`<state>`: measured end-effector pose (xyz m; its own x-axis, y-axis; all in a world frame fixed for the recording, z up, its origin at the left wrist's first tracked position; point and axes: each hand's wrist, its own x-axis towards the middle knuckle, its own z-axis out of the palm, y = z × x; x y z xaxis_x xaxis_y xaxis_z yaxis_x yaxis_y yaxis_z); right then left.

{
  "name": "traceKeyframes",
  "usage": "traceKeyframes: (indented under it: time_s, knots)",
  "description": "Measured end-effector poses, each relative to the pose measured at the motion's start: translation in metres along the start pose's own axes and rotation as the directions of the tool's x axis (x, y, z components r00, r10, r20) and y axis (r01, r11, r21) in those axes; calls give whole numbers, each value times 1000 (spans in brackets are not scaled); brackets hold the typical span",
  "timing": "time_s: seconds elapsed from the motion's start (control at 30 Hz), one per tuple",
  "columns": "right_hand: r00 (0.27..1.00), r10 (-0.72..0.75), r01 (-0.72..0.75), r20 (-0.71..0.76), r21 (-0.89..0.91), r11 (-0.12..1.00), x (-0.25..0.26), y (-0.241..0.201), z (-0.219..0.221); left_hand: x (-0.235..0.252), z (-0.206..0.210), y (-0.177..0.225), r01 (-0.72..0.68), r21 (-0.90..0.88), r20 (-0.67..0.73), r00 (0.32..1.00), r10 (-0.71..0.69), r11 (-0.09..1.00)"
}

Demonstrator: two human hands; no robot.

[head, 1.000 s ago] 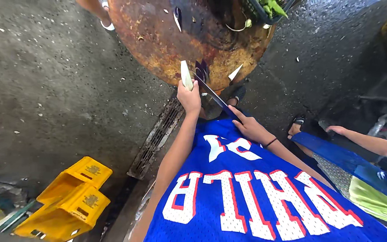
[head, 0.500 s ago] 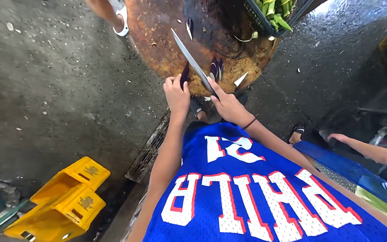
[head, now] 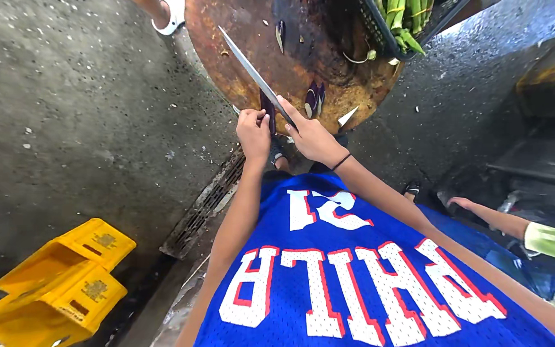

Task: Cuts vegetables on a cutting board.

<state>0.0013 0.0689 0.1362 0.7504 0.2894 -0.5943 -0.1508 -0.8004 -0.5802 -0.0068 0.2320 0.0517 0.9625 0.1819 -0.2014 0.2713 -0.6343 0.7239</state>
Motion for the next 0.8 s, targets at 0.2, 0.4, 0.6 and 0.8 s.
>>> traceKeyframes:
  time_s: [0.2,0.4,0.6,0.8]
  knots:
    - [1000,-14,15,19,-61,998,-33,31,22,-1,-2,10,81,-40,-8,997,-81,996]
    - [998,-44,46,44,-61,997,-113,115,46,-1,3,12,91,-27,-41,995,-92,996]
    - [998,-5,5,58,-4,1000,-158,138,28,3,0,9,57,-15,-62,996,-57,998]
    - [998,-31,29,-52,-39,999,-115,104,17,-27,-8,2,252,-229,-19,965,-263,940]
